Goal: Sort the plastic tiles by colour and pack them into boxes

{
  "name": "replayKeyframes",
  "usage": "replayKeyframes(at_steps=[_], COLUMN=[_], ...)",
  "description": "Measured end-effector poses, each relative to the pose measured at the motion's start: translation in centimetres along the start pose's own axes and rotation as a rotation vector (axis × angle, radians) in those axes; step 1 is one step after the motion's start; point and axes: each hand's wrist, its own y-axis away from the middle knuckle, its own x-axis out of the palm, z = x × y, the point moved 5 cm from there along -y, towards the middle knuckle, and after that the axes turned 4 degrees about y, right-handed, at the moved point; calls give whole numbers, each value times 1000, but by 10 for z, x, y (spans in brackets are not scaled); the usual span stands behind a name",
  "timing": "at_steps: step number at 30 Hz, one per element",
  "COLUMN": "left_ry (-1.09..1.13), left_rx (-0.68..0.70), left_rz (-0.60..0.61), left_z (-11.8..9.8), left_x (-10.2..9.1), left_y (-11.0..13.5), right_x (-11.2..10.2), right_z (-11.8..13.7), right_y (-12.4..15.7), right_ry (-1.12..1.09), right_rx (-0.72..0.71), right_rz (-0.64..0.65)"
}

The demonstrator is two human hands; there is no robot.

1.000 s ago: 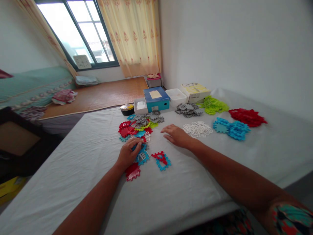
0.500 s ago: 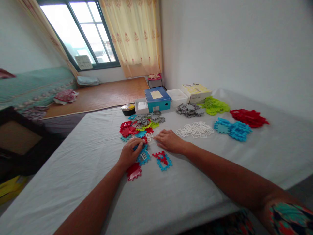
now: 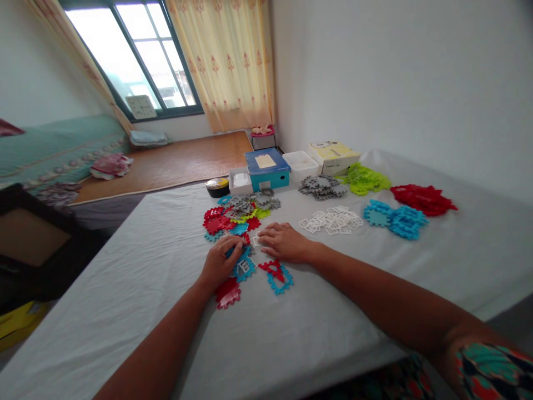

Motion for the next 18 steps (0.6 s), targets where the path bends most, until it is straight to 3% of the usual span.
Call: replayKeyframes(at_steps=[6, 12, 18], left_ry=[17, 17, 1], left_rx=[-3, -1, 0], left_rz=[11, 13, 8], left_z=[0, -1, -2], left_x=[1, 0, 0], left_y=[0, 0, -1], right_x=[-15, 3, 2], right_z=[-20, -33, -31], right_y=[15, 14, 12], right_ry=[-172, -152, -149], right_rx=[78, 93, 133], right_rz=[-63, 66, 38])
